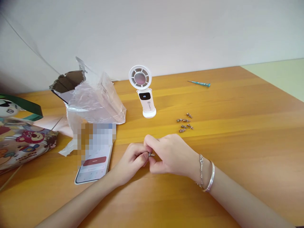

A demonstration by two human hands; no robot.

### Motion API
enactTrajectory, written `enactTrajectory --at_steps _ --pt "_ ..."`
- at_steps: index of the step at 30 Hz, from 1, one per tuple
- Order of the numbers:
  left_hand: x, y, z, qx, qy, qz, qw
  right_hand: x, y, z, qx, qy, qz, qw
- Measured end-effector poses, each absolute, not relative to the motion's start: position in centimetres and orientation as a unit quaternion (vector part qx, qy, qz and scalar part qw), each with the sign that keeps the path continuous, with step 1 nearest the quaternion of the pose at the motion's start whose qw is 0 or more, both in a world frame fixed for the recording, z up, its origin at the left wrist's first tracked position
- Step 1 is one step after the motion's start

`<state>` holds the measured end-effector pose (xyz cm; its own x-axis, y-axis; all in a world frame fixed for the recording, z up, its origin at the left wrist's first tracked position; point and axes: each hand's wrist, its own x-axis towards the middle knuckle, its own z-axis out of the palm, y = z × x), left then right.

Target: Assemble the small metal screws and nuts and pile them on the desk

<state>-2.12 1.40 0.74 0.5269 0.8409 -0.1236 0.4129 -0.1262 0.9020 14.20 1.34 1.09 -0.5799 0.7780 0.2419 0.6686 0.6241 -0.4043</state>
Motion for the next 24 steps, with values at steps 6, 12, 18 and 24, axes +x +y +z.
enactTrajectory --at_steps 6,12,18,24 --pt "-2.08 1.39 0.62 0.715 0.439 0.215 0.5 13.92 1.24 1.02 -0.412 -0.877 0.136 0.209" --pt "-2.09 1.54 0.7 0.711 0.427 0.232 0.507 13.86 1.16 1.12 -0.416 -0.871 0.142 0.22" --pt "-2.06 1.68 1.13 0.691 0.402 0.279 0.532 14.07 1.03 1.55 -0.401 -0.867 0.171 0.243" --pt "-2.1 1.56 0.95 0.692 0.401 0.282 0.531 14.2 0.93 1.77 -0.392 -0.867 0.18 0.248"
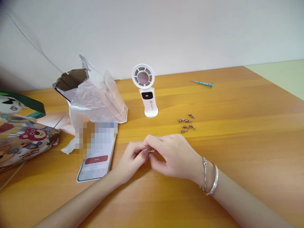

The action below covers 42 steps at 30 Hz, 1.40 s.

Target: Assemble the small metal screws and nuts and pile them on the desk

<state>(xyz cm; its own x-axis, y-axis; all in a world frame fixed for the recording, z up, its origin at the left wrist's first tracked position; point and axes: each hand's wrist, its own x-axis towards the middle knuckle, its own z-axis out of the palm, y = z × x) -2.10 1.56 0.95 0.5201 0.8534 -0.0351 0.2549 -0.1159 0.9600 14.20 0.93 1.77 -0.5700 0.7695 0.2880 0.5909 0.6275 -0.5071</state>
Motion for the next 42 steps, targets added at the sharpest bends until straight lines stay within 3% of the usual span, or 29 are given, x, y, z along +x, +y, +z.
enactTrajectory --at_steps 9,22,31,34,42 --pt "-1.8 1.4 0.7 0.688 0.457 0.267 0.497 12.9 0.6 1.1 -0.45 -0.846 0.106 0.265" --pt "-1.6 1.1 0.6 0.655 0.47 0.295 0.512 11.8 0.3 0.7 -0.453 -0.835 0.094 0.298" --pt "-2.3 1.7 0.5 0.684 0.402 0.298 0.53 14.1 1.3 1.5 -0.413 -0.817 0.314 0.253" --pt "-2.6 2.0 0.6 0.734 0.386 0.279 0.484 14.6 1.4 1.8 -0.415 -0.823 0.308 0.236" --pt "-3.4 3.0 0.9 0.864 0.372 0.244 0.236 14.9 1.5 2.2 -0.407 -0.847 0.274 0.205"
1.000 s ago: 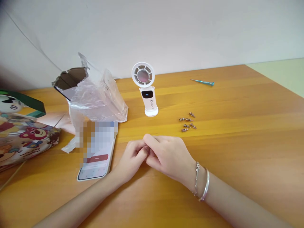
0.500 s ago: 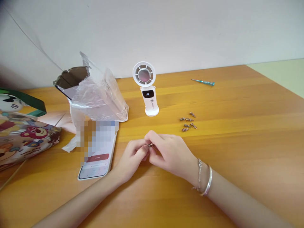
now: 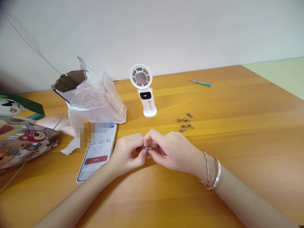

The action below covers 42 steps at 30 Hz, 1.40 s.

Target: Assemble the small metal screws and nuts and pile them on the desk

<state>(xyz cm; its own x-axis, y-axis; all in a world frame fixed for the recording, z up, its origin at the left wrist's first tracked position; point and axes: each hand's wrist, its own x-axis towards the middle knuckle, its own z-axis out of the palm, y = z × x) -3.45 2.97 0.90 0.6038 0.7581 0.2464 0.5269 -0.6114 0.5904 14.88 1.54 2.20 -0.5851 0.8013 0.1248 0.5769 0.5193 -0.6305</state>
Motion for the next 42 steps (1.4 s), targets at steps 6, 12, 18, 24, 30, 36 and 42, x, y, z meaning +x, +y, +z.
enactTrajectory --at_steps 6,12,18,24,30,36,42 --pt "-3.5 2.9 0.8 0.871 0.361 0.243 0.229 14.7 1.3 2.1 -0.408 -0.862 0.228 0.197" --pt "-3.5 3.0 0.9 0.859 0.388 0.231 0.243 14.6 1.3 1.8 -0.419 -0.86 0.186 0.225" --pt "-3.8 3.3 2.2 0.861 0.391 0.204 0.254 15.0 1.8 1.6 -0.4 -0.872 0.099 0.263" --pt "-4.0 3.3 2.3 0.849 0.413 0.191 0.267 15.1 1.9 1.4 -0.4 -0.878 0.021 0.262" --pt "-3.7 3.2 2.1 0.857 0.418 0.193 0.229 15.0 1.7 1.6 -0.407 -0.872 0.054 0.266" --pt "-3.5 3.0 1.8 0.88 0.403 0.198 0.159 14.4 1.4 1.6 -0.412 -0.873 0.041 0.258" --pt "-3.8 3.0 1.4 0.888 0.368 0.205 0.182 14.3 1.3 1.7 -0.409 -0.87 0.075 0.266"
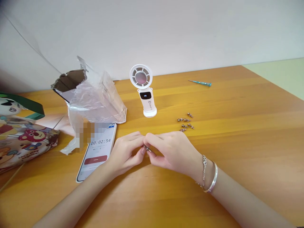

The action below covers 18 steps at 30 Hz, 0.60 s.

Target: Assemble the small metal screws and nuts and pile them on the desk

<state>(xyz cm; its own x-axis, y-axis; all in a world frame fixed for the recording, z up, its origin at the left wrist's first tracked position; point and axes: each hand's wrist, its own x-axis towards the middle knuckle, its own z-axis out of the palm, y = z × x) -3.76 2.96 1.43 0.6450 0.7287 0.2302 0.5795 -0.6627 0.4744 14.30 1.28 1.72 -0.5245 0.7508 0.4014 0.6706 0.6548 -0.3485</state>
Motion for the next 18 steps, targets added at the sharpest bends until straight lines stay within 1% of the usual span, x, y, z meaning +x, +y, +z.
enactTrajectory --at_steps 6,12,15,18 --pt "-3.75 2.98 1.17 0.897 0.353 0.202 0.174 14.4 1.01 2.08 -0.421 -0.859 0.138 0.256" --pt "-3.53 2.85 1.21 0.892 0.364 0.209 0.167 14.36 1.0 1.86 -0.416 -0.867 0.133 0.238" --pt "-3.47 2.75 1.03 0.886 0.359 0.223 0.193 14.23 0.98 1.78 -0.415 -0.87 0.129 0.231" --pt "-3.34 2.62 0.76 0.869 0.36 0.23 0.25 14.13 0.96 1.81 -0.416 -0.87 0.142 0.224"
